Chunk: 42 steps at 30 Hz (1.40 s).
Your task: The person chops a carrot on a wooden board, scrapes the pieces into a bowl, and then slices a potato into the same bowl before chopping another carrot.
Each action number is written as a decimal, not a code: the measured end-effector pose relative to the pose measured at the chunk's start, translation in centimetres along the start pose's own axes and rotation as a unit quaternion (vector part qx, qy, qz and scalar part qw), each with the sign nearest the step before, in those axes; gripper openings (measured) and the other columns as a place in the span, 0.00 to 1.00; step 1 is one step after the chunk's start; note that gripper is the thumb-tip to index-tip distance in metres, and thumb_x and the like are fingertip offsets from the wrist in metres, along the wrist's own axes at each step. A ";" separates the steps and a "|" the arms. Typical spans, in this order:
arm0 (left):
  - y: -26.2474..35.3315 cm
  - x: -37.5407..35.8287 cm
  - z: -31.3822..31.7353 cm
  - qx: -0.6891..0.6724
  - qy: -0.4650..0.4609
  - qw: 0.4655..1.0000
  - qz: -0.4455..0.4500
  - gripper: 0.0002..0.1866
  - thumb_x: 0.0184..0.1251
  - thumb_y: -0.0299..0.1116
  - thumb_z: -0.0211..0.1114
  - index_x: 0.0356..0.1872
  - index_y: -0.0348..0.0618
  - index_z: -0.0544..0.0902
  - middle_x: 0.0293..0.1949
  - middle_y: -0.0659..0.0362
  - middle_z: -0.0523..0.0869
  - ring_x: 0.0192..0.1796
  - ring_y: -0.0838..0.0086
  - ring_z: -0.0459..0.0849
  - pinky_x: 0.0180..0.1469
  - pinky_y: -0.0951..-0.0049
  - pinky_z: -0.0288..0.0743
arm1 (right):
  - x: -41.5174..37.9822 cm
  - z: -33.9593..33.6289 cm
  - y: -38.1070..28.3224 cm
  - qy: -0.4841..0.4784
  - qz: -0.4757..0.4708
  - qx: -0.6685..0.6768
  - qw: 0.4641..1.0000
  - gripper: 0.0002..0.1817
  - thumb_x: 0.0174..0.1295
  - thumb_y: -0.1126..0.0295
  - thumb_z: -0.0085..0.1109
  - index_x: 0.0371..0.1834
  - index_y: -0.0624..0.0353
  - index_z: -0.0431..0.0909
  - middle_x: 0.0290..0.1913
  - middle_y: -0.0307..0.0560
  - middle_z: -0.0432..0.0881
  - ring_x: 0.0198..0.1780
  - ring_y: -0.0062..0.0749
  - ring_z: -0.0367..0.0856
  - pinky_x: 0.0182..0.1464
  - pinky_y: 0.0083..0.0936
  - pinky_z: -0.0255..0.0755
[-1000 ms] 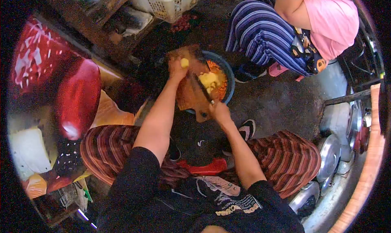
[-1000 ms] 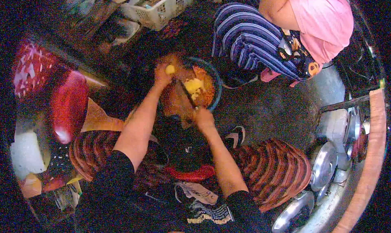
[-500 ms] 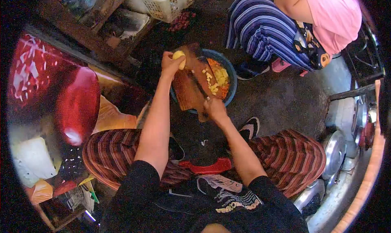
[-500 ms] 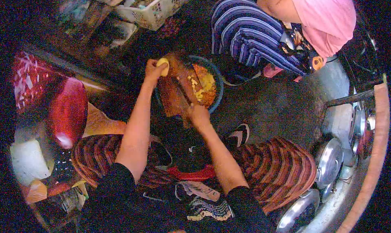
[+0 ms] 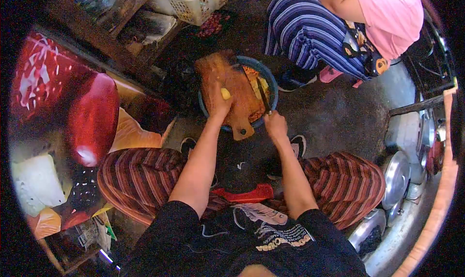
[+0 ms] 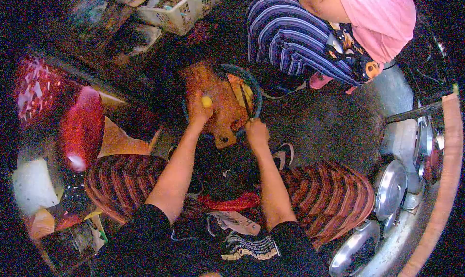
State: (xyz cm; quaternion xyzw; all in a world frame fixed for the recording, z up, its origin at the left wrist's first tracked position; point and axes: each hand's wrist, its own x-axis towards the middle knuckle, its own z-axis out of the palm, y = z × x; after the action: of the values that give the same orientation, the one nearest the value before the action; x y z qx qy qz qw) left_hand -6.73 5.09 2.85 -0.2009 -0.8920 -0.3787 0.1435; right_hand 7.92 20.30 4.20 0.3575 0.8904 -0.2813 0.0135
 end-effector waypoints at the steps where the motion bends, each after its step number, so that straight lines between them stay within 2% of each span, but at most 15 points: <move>1: 0.4 0.0 -0.5 0.000 0.000 1.000 0.000 0.30 0.41 0.29 0.73 0.48 0.39 0.69 0.44 0.45 0.76 0.48 0.51 0.75 0.48 0.58 0.70 | -0.3 -0.4 -0.1 -0.014 0.004 -0.029 0.999 0.18 0.57 0.59 0.52 0.38 0.65 0.73 0.33 0.65 0.79 0.39 0.58 0.79 0.43 0.46 0.73; 3: 0.9 0.3 -1.5 -0.081 -0.111 0.984 -0.110 0.22 0.47 0.27 0.69 0.45 0.41 0.74 0.40 0.46 0.79 0.45 0.51 0.77 0.47 0.61 0.71 | -0.7 -0.9 -0.6 -0.048 -0.001 -0.046 0.998 0.18 0.57 0.59 0.53 0.38 0.65 0.73 0.34 0.66 0.79 0.40 0.58 0.78 0.43 0.47 0.72; 4: 0.6 0.3 -1.4 -0.079 -0.110 0.985 -0.110 0.22 0.47 0.27 0.69 0.45 0.41 0.74 0.40 0.46 0.79 0.45 0.51 0.77 0.47 0.61 0.71 | -0.8 -1.0 -0.9 -0.084 -0.007 -0.064 0.994 0.18 0.57 0.59 0.53 0.39 0.66 0.72 0.34 0.66 0.79 0.40 0.59 0.78 0.44 0.47 0.72; 6: 0.2 0.4 -2.0 -0.076 -0.079 0.991 -0.081 0.15 0.53 0.26 0.66 0.44 0.41 0.77 0.35 0.51 0.81 0.41 0.59 0.80 0.45 0.66 0.73 | -1.2 -1.6 -1.4 -0.080 -0.014 -0.028 0.996 0.19 0.57 0.59 0.52 0.40 0.66 0.72 0.34 0.66 0.79 0.40 0.59 0.78 0.44 0.48 0.71; 7: 0.4 0.4 -2.4 -0.074 -0.079 0.991 -0.083 0.15 0.53 0.26 0.66 0.44 0.41 0.77 0.35 0.51 0.81 0.41 0.59 0.80 0.45 0.66 0.73 | -1.4 -2.0 -1.7 -0.073 -0.019 0.006 0.997 0.19 0.58 0.59 0.52 0.40 0.66 0.71 0.33 0.66 0.79 0.40 0.60 0.77 0.44 0.49 0.71; 9: 0.8 0.5 -2.9 -0.225 -0.152 0.948 -0.168 0.13 0.57 0.25 0.63 0.44 0.42 0.78 0.36 0.57 0.82 0.40 0.68 0.81 0.43 0.71 0.74 | -2.5 -3.0 -2.8 -0.071 -0.038 0.007 0.997 0.18 0.58 0.59 0.52 0.39 0.66 0.71 0.32 0.66 0.79 0.39 0.60 0.77 0.43 0.49 0.71; 13: 0.2 0.3 -1.7 -0.302 -0.153 0.918 -0.207 0.15 0.57 0.25 0.65 0.47 0.44 0.78 0.38 0.60 0.81 0.41 0.76 0.79 0.41 0.75 0.74 | -3.2 -1.1 -3.8 -0.060 -0.078 -0.004 0.995 0.18 0.58 0.59 0.51 0.39 0.66 0.71 0.30 0.66 0.79 0.36 0.61 0.78 0.39 0.48 0.73; 15: 0.4 -0.1 -0.9 -0.418 -0.117 0.847 -0.307 0.19 0.52 0.27 0.69 0.47 0.45 0.78 0.35 0.60 0.80 0.37 0.76 0.79 0.38 0.76 0.75 | -3.9 -0.4 -4.0 -0.062 -0.071 -0.011 0.995 0.18 0.58 0.60 0.51 0.39 0.67 0.70 0.29 0.67 0.79 0.35 0.62 0.78 0.38 0.48 0.73; 22: 0.2 -0.2 0.3 -0.366 -0.104 0.864 -0.331 0.23 0.47 0.32 0.74 0.47 0.46 0.78 0.29 0.63 0.76 0.31 0.77 0.78 0.32 0.77 0.74 | -5.6 -0.6 -4.9 -0.059 -0.066 0.018 0.996 0.17 0.59 0.60 0.50 0.37 0.67 0.69 0.27 0.68 0.78 0.34 0.63 0.78 0.36 0.49 0.73; 24: 0.0 -0.2 0.6 -0.423 -0.102 0.825 -0.360 0.23 0.47 0.32 0.74 0.47 0.47 0.79 0.31 0.63 0.76 0.32 0.78 0.77 0.32 0.78 0.73 | -6.1 -1.1 -5.2 -0.062 -0.067 0.023 0.996 0.17 0.60 0.61 0.50 0.36 0.67 0.69 0.27 0.68 0.78 0.33 0.63 0.78 0.36 0.49 0.72; 29: -0.6 -0.5 1.2 -0.431 -0.097 0.826 -0.350 0.23 0.47 0.32 0.73 0.47 0.46 0.78 0.31 0.63 0.77 0.33 0.78 0.77 0.35 0.78 0.72 | -6.5 -1.6 -5.0 -0.060 -0.088 0.030 0.994 0.16 0.60 0.61 0.50 0.34 0.67 0.69 0.27 0.69 0.77 0.32 0.63 0.78 0.35 0.49 0.72; 31: 0.1 -0.4 0.6 -0.444 -0.095 0.822 -0.344 0.23 0.48 0.32 0.73 0.48 0.46 0.78 0.31 0.63 0.77 0.34 0.78 0.76 0.35 0.78 0.72 | -6.5 -1.8 -5.1 -0.089 -0.076 0.017 0.993 0.17 0.59 0.60 0.50 0.38 0.66 0.70 0.28 0.65 0.79 0.35 0.60 0.79 0.38 0.49 0.73; 36: -0.3 -0.6 0.9 -0.412 -0.085 0.843 -0.333 0.23 0.48 0.33 0.73 0.47 0.46 0.78 0.33 0.62 0.78 0.34 0.77 0.76 0.38 0.77 0.72 | -6.2 -1.3 -4.8 -0.087 -0.080 -0.018 0.993 0.16 0.59 0.61 0.51 0.39 0.66 0.69 0.30 0.65 0.79 0.34 0.60 0.79 0.38 0.49 0.73; 42: -1.0 -0.8 1.6 -0.461 -0.087 0.817 -0.335 0.23 0.47 0.33 0.74 0.47 0.46 0.78 0.34 0.62 0.77 0.35 0.78 0.75 0.39 0.77 0.71 | -5.0 -0.1 -4.8 -0.083 -0.102 -0.015 0.991 0.16 0.58 0.62 0.52 0.39 0.66 0.69 0.31 0.65 0.79 0.35 0.60 0.79 0.38 0.48 0.73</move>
State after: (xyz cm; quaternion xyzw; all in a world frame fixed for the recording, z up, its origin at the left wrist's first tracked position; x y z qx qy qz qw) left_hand -6.59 5.44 0.85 0.0353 -0.6339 -0.7513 -0.1800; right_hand 8.58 14.40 7.74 0.2398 0.9222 -0.2966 0.0640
